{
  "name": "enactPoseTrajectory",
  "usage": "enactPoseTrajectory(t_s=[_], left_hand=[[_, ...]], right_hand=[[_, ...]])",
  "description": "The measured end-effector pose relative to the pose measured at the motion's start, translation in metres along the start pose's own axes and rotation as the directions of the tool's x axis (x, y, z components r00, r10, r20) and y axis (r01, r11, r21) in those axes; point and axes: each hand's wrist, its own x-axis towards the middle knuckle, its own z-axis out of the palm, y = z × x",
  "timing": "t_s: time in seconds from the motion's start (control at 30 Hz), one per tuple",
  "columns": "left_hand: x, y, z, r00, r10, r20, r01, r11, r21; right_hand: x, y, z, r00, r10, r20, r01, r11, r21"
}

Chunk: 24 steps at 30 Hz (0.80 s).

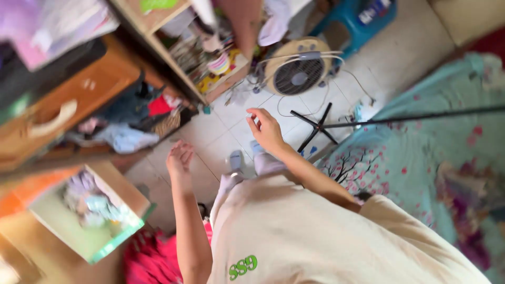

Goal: Organizing and tidying clothes by sorting them from drawers and placing them on a bed.

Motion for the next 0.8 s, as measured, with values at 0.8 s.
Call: enactPoseTrajectory(t_s=[0.8], left_hand=[[-0.099, -0.116, -0.121, 0.864, -0.016, -0.504, -0.333, 0.733, -0.593]], right_hand=[[0.006, -0.096, 0.191, 0.43, -0.533, 0.728, 0.549, 0.795, 0.258]])
